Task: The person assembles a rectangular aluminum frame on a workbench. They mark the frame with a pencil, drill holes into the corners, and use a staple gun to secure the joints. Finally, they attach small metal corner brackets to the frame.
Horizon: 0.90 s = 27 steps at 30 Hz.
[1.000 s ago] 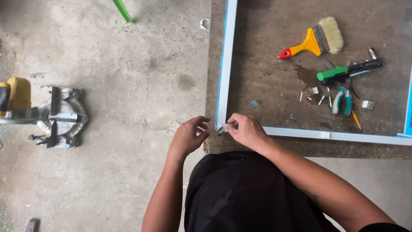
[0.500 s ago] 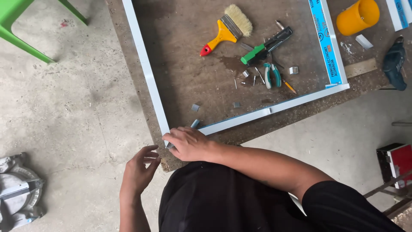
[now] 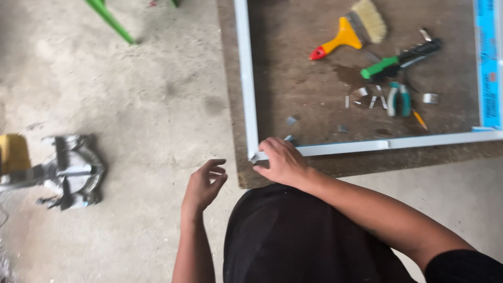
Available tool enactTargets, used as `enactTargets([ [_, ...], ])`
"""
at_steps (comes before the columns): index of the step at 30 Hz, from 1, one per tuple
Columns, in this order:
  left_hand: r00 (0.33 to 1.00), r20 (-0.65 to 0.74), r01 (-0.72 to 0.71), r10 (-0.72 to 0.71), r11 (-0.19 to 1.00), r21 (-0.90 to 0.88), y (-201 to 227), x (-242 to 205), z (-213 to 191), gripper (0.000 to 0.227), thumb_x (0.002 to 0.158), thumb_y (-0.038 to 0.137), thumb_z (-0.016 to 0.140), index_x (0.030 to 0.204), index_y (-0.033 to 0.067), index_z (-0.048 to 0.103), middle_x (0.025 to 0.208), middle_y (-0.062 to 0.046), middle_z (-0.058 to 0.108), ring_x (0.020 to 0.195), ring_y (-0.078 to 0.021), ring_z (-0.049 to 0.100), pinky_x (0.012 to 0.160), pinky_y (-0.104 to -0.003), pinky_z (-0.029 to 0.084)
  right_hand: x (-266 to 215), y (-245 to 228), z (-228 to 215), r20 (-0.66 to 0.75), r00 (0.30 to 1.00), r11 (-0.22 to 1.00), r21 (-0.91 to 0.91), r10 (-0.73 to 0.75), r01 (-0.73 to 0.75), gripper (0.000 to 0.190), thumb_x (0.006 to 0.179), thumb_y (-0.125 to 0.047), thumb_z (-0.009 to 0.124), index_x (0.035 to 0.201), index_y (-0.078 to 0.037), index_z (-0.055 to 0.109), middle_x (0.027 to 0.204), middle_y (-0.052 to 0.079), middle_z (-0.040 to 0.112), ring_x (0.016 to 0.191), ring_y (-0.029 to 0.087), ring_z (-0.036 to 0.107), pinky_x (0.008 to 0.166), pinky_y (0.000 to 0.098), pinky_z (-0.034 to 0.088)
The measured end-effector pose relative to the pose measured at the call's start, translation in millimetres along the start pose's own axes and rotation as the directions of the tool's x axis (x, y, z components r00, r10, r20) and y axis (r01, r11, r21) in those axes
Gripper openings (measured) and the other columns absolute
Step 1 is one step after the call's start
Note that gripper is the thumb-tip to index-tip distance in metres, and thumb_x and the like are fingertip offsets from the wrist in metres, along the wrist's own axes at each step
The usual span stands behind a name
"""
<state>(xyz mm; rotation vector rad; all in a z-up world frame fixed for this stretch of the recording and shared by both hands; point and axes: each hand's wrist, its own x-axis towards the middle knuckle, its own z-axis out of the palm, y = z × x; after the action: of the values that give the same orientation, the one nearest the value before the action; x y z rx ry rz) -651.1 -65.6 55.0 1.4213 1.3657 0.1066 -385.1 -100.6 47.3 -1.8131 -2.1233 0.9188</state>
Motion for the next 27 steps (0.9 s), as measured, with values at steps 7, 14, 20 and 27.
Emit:
enactTargets([
  [7, 1.0, -0.022, -0.015, 0.015, 0.999, -0.032, -4.1, -1.3, -2.6, 0.044, 0.088, 0.025, 0.072, 0.131, 0.0197, 0.069, 0.11, -0.012, 0.078, 0.105, -0.0324, 0.076, 0.095, -0.047, 0.056, 14.3, -2.4, 17.5, -0.001, 0.999, 0.993, -0.111, -0.035, 0.035, 0.034, 0.088, -0.035, 0.078, 0.104, -0.008, 0.066, 0.096, 0.012, 0.065, 0.098, 0.031, 0.068, 0.086, 0.0431, 0.053],
  [14, 0.999, -0.039, -0.032, 0.029, 0.996, -0.081, -14.5, 3.2, -7.9, 0.044, 0.087, 0.026, 0.072, 0.13, 0.0176, 0.069, 0.108, -0.015, 0.077, 0.103, -0.0346, 0.076, 0.092, -0.047, 0.057, 20.0, 6.0, 27.0, -0.066, 0.99, 0.986, -0.124, -0.121, 0.112, 0.024, 0.083, -0.023, 0.079, 0.102, -0.012, 0.069, 0.089, 0.005, 0.065, 0.089, 0.027, 0.067, 0.077, 0.0401, 0.05],
  [20, 0.997, -0.049, -0.065, 0.06, 0.992, -0.105, -26.2, 12.0, -8.3, 0.042, 0.086, 0.026, 0.072, 0.127, 0.0181, 0.07, 0.104, -0.014, 0.078, 0.1, -0.0343, 0.076, 0.089, -0.047, 0.058, 21.5, 4.2, 23.9, -0.079, 0.988, 0.984, -0.13, -0.134, 0.123, 0.023, 0.082, -0.024, 0.08, 0.1, -0.015, 0.07, 0.083, 0.001, 0.062, 0.085, 0.023, 0.064, 0.075, 0.0379, 0.049],
  [27, 0.997, -0.03, -0.075, 0.072, 0.99, -0.115, -25.3, 18.1, -11.1, 0.043, 0.086, 0.025, 0.073, 0.128, 0.0188, 0.07, 0.104, -0.013, 0.078, 0.1, -0.0331, 0.076, 0.089, -0.046, 0.058, 23.2, 0.2, 16.0, -0.027, 0.994, 0.989, -0.107, -0.11, 0.106, 0.026, 0.083, -0.022, 0.08, 0.104, -0.012, 0.071, 0.083, 0.002, 0.063, 0.086, 0.023, 0.066, 0.078, 0.0379, 0.05],
])
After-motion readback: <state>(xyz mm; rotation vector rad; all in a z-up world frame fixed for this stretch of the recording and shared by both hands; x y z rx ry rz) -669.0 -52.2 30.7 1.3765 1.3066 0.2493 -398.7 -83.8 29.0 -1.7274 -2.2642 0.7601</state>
